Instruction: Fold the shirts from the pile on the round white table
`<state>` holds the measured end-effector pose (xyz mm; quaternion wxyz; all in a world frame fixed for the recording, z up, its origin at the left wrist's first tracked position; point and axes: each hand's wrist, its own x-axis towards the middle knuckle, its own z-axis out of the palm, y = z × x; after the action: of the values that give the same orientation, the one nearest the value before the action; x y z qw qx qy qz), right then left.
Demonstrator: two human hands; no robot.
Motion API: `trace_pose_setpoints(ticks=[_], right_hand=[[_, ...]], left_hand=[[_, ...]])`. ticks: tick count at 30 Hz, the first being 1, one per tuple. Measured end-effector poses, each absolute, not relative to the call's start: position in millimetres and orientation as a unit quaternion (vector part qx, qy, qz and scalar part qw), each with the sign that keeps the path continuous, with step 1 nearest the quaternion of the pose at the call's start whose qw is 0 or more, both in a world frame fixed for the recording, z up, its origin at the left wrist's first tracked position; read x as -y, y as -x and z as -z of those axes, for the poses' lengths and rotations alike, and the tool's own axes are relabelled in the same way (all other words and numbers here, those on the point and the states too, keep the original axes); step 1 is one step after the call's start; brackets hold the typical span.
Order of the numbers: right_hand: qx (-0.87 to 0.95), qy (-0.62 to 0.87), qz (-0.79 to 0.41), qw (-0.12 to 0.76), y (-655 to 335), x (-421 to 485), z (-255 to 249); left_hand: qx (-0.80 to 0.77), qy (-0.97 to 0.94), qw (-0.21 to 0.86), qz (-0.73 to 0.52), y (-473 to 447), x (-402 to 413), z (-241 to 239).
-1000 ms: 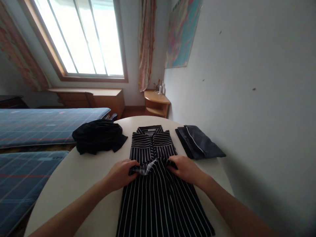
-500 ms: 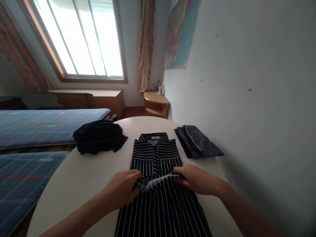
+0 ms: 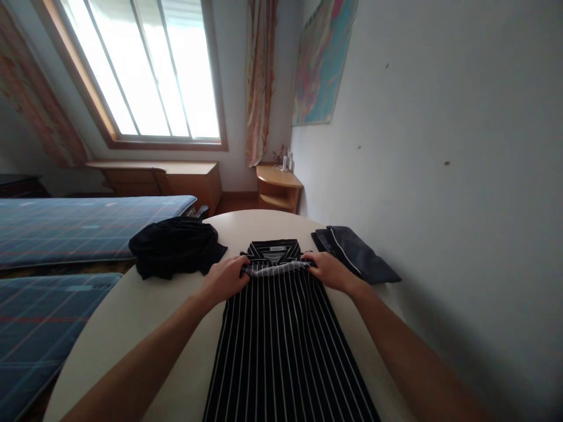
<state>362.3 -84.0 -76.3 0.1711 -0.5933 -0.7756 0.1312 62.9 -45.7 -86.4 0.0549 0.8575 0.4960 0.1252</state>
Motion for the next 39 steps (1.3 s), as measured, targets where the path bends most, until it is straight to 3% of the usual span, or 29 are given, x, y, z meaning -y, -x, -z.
trace_pose_setpoints(ticks=[5, 15, 24, 30, 36, 39], right_hand=[[0.771, 0.590, -0.159, 0.180, -358.0, 81.0, 108.0], [0.778, 0.561, -0.224, 0.173, -361.2, 110.3, 100.0], [0.781, 0.537, -0.224, 0.225, -378.0, 114.8, 75.5], [0.784, 0.536, -0.138, 0.280, -386.2, 79.5, 44.6], [0.803, 0.539, -0.177, 0.185, -381.5, 39.8, 60.4], [0.800, 0.540, -0.185, 0.187, -379.3, 35.4, 66.3]], left_hand=[[-0.457, -0.877, 0.075, -0.128, -62.8, 41.0, 112.9], [-0.442, -0.887, 0.095, -0.098, -51.9, 62.2, 108.8], [-0.418, -0.871, 0.160, -0.202, -41.0, 56.0, 63.9], [-0.435, -0.846, 0.170, -0.255, -43.7, 16.3, 44.2], [-0.429, -0.835, 0.268, -0.216, -56.7, -23.7, 82.7], [-0.409, -0.833, 0.304, -0.215, -57.3, -32.5, 98.6]])
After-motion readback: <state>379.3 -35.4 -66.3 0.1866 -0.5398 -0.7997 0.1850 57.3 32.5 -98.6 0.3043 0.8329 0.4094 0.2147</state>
